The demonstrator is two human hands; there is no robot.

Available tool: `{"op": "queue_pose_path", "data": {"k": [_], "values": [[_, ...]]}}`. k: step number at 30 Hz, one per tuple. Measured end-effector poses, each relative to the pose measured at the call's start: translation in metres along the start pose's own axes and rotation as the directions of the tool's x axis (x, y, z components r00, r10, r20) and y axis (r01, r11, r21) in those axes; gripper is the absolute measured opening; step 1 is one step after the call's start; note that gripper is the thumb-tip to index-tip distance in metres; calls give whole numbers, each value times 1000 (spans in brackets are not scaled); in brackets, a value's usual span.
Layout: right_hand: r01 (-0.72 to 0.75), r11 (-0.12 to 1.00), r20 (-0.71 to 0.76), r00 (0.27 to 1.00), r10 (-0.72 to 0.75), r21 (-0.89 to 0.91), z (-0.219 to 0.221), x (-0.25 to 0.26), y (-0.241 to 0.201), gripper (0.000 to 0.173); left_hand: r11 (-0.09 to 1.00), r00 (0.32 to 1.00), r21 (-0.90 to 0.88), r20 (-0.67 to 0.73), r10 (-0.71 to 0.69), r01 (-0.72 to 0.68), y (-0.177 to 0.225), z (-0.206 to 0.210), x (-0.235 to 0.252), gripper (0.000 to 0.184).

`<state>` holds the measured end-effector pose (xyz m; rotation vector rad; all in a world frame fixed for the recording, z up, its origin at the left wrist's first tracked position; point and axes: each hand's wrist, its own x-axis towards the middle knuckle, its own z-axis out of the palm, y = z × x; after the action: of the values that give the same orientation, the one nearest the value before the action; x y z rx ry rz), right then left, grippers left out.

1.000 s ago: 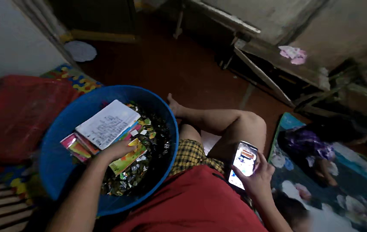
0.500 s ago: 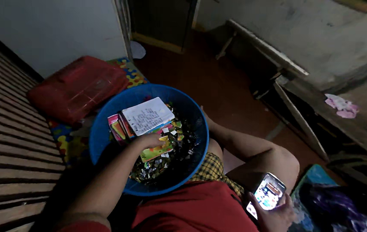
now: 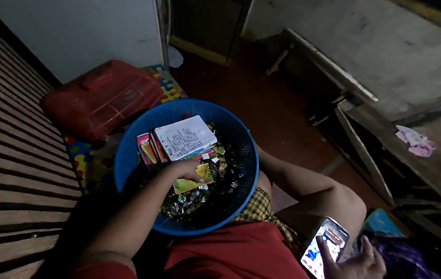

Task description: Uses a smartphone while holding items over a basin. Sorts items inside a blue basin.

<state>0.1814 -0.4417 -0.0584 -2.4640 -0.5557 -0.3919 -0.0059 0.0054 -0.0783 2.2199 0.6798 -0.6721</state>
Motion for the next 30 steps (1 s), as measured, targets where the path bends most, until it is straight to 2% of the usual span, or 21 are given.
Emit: {"op": "queue_pose_path", "data": {"k": [3,5,7,10,11,13,15,18,20,24,28,30], "values": [[248,962,90,962,-258,111,-7,31,-40,76,991,996,-103,-13,85,-85,-7,-3,-3,62],[352,906,215,890,-402,236,7,55,-76,55,967,989,-215,-79,124,-138,-12,-6,-6,63],[450,830,376,744,-553,330,31,70,-120,37,912,982,-375,-147,118,-165,-11,-10,-12,65],[614,685,550,441,-709,391,77,74,-181,26,718,955,-638,-268,131,-278,-11,-9,-19,51],[654,660,619,356,-700,370,91,74,-200,26,657,940,-681,-311,142,-324,-11,-9,-21,51],[681,679,801,228,-553,275,116,75,-230,32,560,910,-724,-385,156,-402,-12,-9,-22,50],[690,707,893,208,-399,155,141,76,-242,33,514,891,-737,-432,141,-438,-11,-10,-25,46],[700,714,939,222,-264,35,158,77,-246,31,531,872,-722,-486,66,-443,-12,-13,-25,45],[707,706,939,222,-262,30,160,77,-245,30,560,840,-700,-543,-15,-443,-10,-16,-23,46],[742,670,925,234,-299,29,169,75,-239,37,566,745,-645,-662,-78,-514,-12,-19,-17,42],[741,669,927,206,-314,62,180,75,-238,35,653,713,-583,-695,-94,-483,-11,-19,-11,33],[716,691,909,220,-354,95,180,76,-237,33,717,706,-546,-700,-106,-434,-10,-19,-9,32]]}}
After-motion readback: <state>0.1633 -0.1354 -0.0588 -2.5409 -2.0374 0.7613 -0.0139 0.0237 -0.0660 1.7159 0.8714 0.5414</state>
